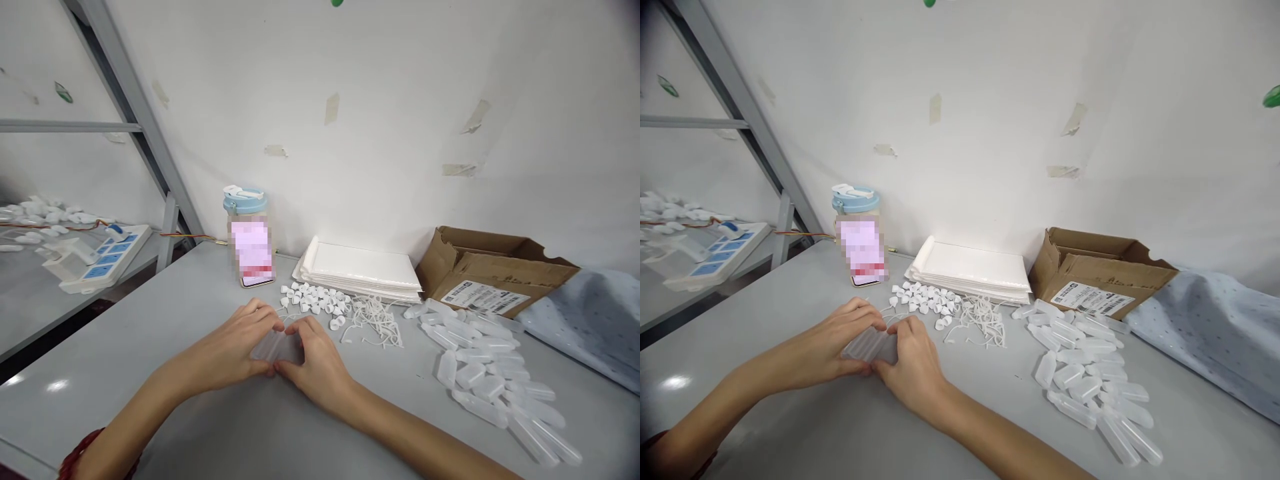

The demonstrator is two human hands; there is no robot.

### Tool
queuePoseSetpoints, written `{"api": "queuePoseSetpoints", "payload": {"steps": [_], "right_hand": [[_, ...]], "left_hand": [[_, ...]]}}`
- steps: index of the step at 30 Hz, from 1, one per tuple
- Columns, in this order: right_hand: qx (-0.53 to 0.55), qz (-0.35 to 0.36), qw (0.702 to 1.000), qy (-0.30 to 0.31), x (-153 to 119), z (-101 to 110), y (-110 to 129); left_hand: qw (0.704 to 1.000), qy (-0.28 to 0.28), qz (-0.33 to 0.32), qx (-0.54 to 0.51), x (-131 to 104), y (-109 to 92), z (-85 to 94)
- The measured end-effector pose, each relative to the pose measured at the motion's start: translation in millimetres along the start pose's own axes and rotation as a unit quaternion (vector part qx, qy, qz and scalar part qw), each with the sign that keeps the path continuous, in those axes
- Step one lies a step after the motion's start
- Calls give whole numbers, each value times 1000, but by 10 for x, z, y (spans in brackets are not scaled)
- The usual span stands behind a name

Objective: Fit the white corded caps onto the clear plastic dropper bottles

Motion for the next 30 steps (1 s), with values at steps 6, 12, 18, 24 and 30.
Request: {"api": "queuePoseSetpoints", "payload": {"steps": [6, 12, 18, 24, 30], "right_hand": [[0, -1, 1000, 2, 12, -8, 1], [-2, 12, 1000, 0, 28, -20, 3], [14, 22, 1000, -10, 35, -18, -19], [2, 17, 1000, -10, 18, 13, -15], [-6, 27, 1000, -7, -79, 165, -20]], "left_hand": [[1000, -6, 7, 7, -8, -5, 19], [1000, -6, 17, 9, -5, 9, 24], [1000, -15, 22, 8, -19, 29, 42], [999, -25, 21, 6, -48, 50, 63], [999, -37, 4, 6, -33, 27, 68]]}}
Point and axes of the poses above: each hand's wrist, its own x-axis towards the middle knuckle, its own z-axis out of the back of the hand, y = z × x, the point moved 8 cm from there along x, towards the middle knuckle, and after that the axes turned 3 degrees about -z, right-handed, at the moved point
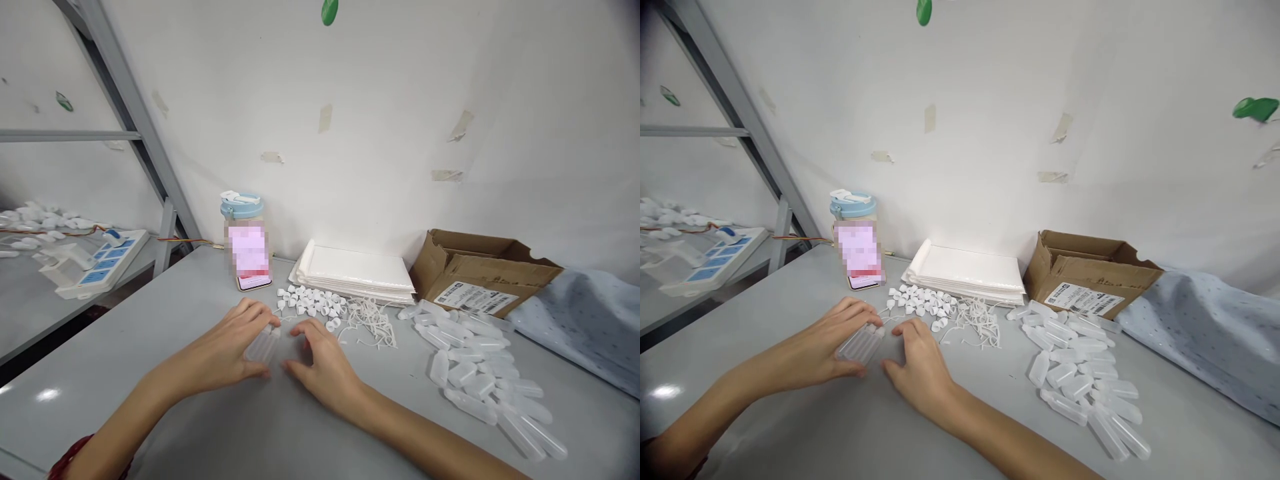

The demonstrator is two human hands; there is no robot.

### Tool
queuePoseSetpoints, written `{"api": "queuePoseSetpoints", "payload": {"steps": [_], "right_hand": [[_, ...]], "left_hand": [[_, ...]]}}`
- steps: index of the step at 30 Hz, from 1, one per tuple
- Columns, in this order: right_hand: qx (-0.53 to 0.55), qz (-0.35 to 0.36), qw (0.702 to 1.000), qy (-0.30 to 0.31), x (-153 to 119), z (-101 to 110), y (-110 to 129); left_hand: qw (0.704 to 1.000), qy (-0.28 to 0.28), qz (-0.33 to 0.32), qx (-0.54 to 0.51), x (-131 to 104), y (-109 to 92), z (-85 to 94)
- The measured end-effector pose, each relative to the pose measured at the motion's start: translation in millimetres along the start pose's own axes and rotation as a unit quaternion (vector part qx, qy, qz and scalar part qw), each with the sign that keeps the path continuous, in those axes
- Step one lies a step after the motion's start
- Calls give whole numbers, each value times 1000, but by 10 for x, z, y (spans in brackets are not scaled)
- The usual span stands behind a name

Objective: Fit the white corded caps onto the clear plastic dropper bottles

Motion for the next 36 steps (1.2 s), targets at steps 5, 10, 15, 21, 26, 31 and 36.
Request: {"api": "queuePoseSetpoints", "payload": {"steps": [5, 10, 15, 21, 26, 31, 36], "right_hand": [[0, 19, 1000, -21, -319, 419, -91], [-47, -31, 995, -83, -681, 994, -465], [-85, -61, 981, -163, -908, 1404, -765], [-99, -28, 978, -179, -995, 1489, -696], [-139, -9, 974, -178, -1027, 1521, -692], [-192, -36, 971, -141, -1027, 1622, -810], [-233, -90, 967, -42, -1091, 1690, -855]], "left_hand": [[1000, 6, 4, -3, 61, -90, -5], [1000, 0, -28, -7, 240, -342, -17], [998, 3, -51, 22, 516, -589, -130], [995, 7, -84, 62, 745, -754, -252], [993, 23, -90, 77, 804, -816, -368], [990, 15, -119, 78, 823, -806, -481], [985, -47, -159, 43, 769, -823, -445]]}}
Point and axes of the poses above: each hand's wrist, its own x-axis towards the middle knuckle, its own z-axis out of the back of the hand, y = z × x, the point moved 8 cm from there along x, towards the middle knuckle, and after that the axes turned 3 degrees about -z, right-handed, at the moved point
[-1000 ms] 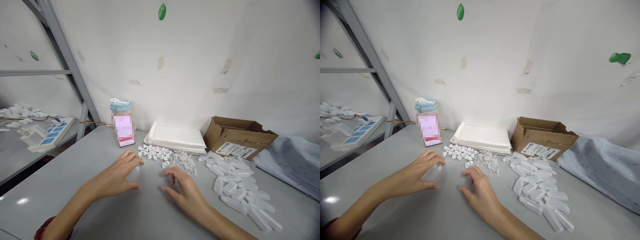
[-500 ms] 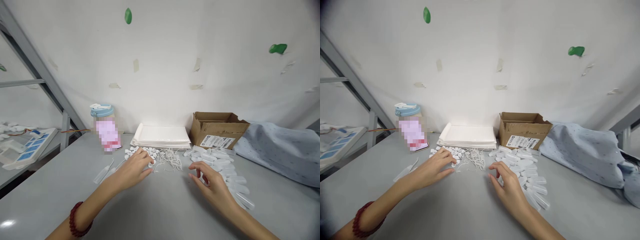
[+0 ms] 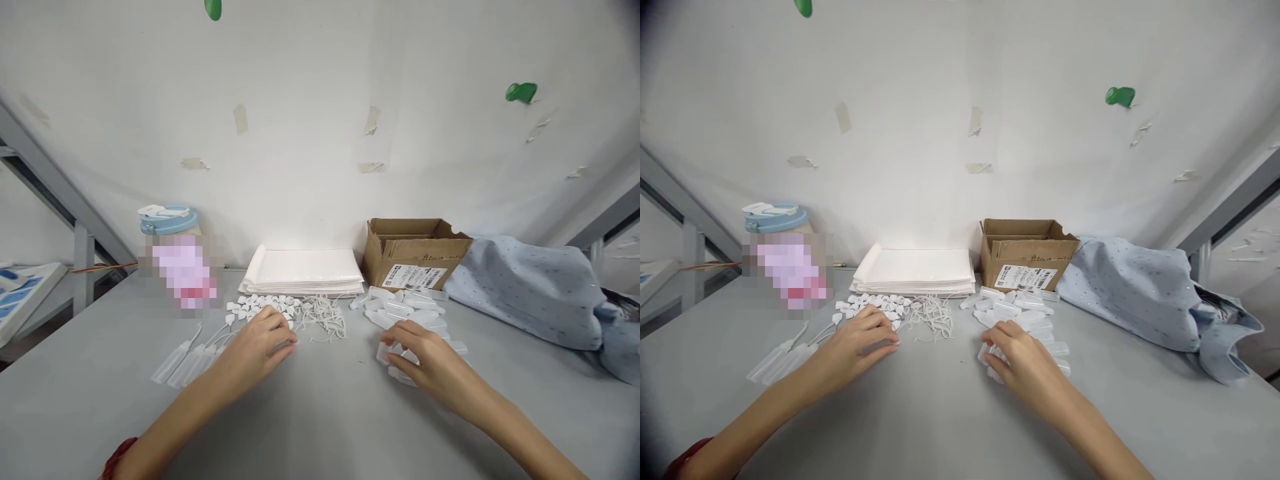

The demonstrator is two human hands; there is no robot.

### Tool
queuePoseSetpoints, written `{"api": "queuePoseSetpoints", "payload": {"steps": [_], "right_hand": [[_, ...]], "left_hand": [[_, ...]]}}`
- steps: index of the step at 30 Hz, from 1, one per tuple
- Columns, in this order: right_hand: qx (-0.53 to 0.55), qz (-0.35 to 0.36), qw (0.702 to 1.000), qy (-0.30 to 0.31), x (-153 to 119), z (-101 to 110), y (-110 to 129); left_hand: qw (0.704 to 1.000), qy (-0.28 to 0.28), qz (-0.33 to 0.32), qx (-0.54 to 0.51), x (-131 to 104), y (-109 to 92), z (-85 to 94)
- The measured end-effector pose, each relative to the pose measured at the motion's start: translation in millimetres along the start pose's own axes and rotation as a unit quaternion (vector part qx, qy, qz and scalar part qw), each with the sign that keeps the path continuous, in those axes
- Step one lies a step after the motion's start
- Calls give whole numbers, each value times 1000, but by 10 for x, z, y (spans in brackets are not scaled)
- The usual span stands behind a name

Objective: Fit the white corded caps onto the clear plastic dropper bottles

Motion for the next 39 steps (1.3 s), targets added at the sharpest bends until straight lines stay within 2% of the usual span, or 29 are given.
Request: {"api": "queuePoseSetpoints", "payload": {"steps": [3, 8, 12, 17, 20, 23, 25, 28, 34, 39], "right_hand": [[-34, -2, 999, 26, -40, 8, 18], [-92, 6, 996, -11, -30, -36, 0], [-160, 14, 985, -63, -8, -102, -36], [-259, 113, 951, -124, -53, -254, 210], [-275, 146, 939, -145, -101, -337, 335], [-203, 169, 948, -177, -171, -315, 470], [-100, 180, 960, -192, -224, -260, 566], [32, 190, 964, -184, -295, -227, 702], [92, 206, 962, -150, -402, -296, 816], [116, 200, 964, -131, -414, -355, 773]], "left_hand": [[998, -56, -21, -14, -44, -57, 55], [993, -107, -31, -37, -106, -146, 85], [992, -114, -38, -36, -145, -210, 90], [991, -122, -28, -38, -173, -238, 116], [991, -114, -12, -64, -167, -253, 99], [985, -128, 5, -115, -155, -294, 82], [976, -155, 12, -155, -153, -340, 88], [962, -181, 26, -204, -152, -408, 87], [955, -179, 2, -236, -150, -584, 76], [951, -212, -71, -214, -175, -741, 126]]}}
Point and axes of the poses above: each hand's wrist, its own x-axis towards the middle knuckle, its own z-axis out of the back of the hand, y = z × x, the point moved 8 cm from there along x, towards the middle knuckle, and after that the axes turned 3 degrees about -z, right-handed, at the moved point
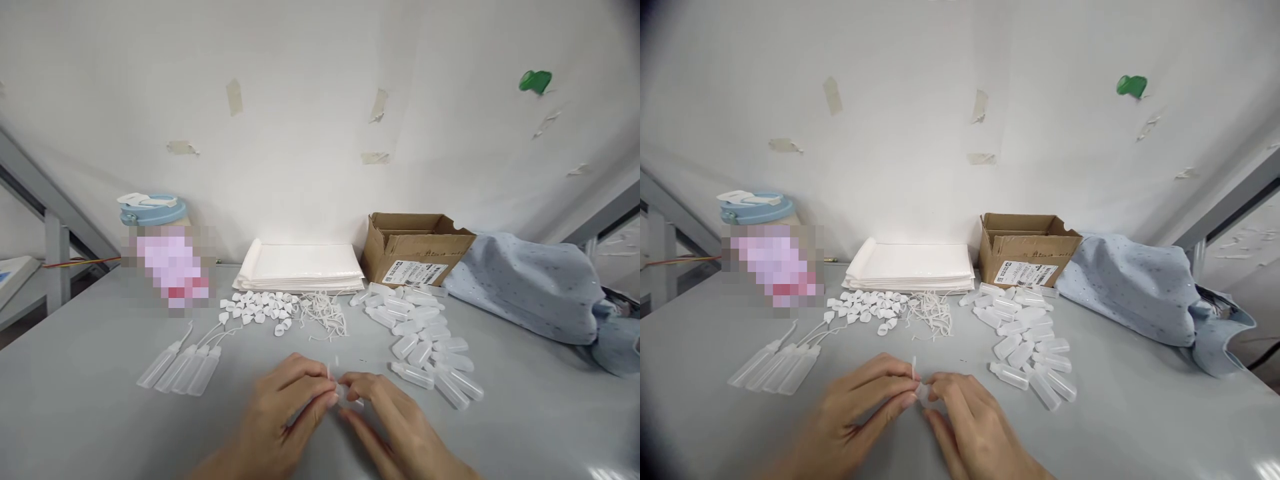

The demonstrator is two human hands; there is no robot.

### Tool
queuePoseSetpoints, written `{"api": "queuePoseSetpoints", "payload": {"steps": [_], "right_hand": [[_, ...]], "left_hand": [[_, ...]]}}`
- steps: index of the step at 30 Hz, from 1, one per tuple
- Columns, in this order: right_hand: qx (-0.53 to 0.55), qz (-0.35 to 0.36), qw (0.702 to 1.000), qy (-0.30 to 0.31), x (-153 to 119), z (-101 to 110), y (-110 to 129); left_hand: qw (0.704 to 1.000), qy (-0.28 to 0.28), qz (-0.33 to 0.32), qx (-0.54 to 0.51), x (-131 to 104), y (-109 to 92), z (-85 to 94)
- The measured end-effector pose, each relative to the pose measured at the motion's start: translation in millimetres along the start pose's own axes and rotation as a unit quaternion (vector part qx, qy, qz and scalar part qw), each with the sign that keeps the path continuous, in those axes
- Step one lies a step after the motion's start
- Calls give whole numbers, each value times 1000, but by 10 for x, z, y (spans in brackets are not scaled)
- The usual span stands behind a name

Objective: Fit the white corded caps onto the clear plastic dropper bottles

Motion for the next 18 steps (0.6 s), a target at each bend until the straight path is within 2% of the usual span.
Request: {"api": "queuePoseSetpoints", "payload": {"steps": [3, 5, 8, 12, 14, 18], "right_hand": [[14, 1, 1000, -5, -7, -3, -4], [24, 3, 1000, -9, -9, 0, 5], [39, 0, 999, -5, -12, -5, 13], [55, -30, 998, 7, -15, -20, -5], [55, -36, 998, 7, -11, -12, 1], [57, -12, 998, 18, 11, 5, 70]], "left_hand": [[1000, -10, -21, 1, 1, -37, 12], [1000, -14, -3, -14, -5, -11, 19], [996, -7, 80, -44, -47, 111, -12], [976, 10, 208, -71, -147, 289, -89], [972, 10, 220, -81, -146, 297, -101], [977, 34, 196, -75, -74, 234, -113]]}}
Point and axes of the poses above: each hand's wrist, its own x-axis towards the middle knuckle, its own z-axis out of the back of the hand, y = z × x, the point moved 8 cm from there along x, towards the middle knuckle, and after that the axes turned 3 degrees about -z, right-handed, at the moved point
